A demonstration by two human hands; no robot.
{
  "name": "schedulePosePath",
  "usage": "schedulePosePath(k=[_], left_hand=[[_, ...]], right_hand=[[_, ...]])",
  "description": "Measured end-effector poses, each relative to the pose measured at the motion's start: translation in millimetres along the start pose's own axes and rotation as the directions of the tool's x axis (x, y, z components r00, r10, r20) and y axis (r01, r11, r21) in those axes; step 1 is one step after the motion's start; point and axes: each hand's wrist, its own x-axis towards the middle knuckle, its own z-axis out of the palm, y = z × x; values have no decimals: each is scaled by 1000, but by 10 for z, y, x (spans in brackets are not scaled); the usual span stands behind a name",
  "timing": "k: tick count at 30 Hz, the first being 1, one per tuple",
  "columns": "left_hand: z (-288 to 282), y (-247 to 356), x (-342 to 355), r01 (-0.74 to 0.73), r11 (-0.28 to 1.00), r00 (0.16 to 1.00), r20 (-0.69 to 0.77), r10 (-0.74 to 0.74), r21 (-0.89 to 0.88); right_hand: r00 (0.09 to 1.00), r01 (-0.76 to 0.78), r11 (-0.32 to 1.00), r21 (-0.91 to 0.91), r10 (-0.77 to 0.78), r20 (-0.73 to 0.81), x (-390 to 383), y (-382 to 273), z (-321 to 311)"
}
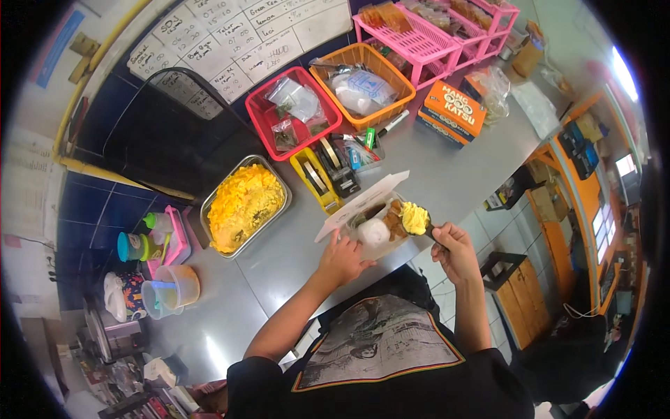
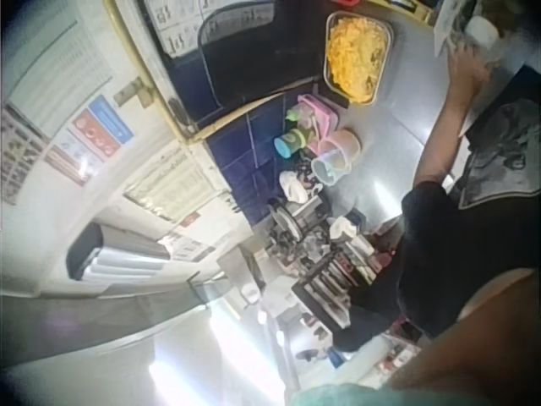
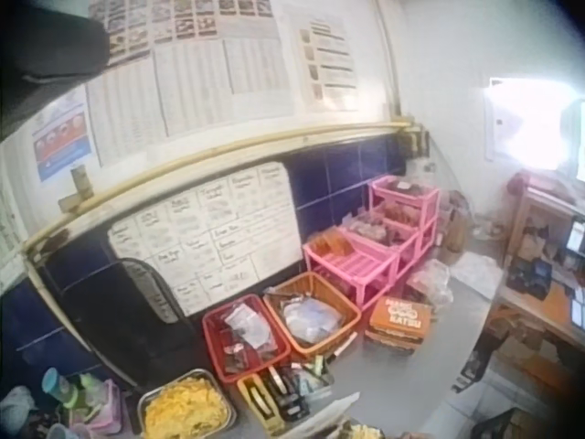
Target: The person scoops scrambled eggs into meal boxes containing rice and meat using a utensil, then folds and slides paper sleeves around the boxes.
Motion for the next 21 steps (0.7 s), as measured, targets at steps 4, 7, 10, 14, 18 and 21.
schedulePosePath(k=[4, 7, 10, 14, 18, 21], left_hand=[[-102, 116, 96, 70, 997, 997, 15, -71, 33], [-72, 48, 95, 127, 983, 991, -14, -130, -131], [-222, -6, -39, 235, 926, 939, -176, -294, -294], [-322, -53, -454, 332, 847, 807, -340, -483, -414], [-226, -12, -863, 469, 634, 629, -271, -729, -616], [-124, 18, -1153, 513, 530, 525, -242, -816, -676]], right_hand=[[997, -74, 993, -95, 74, -2, 60, 236, 22], [997, -73, 983, -169, 76, 14, 146, 433, 138], [1000, -17, 965, -261, 23, 21, 143, 599, 301], [894, 445, 504, -741, -298, 334, 193, 970, 216], [608, 718, -317, -619, -147, 780, 186, 1147, 225], [668, 664, -363, -654, -105, 737, 120, 1195, 263]])
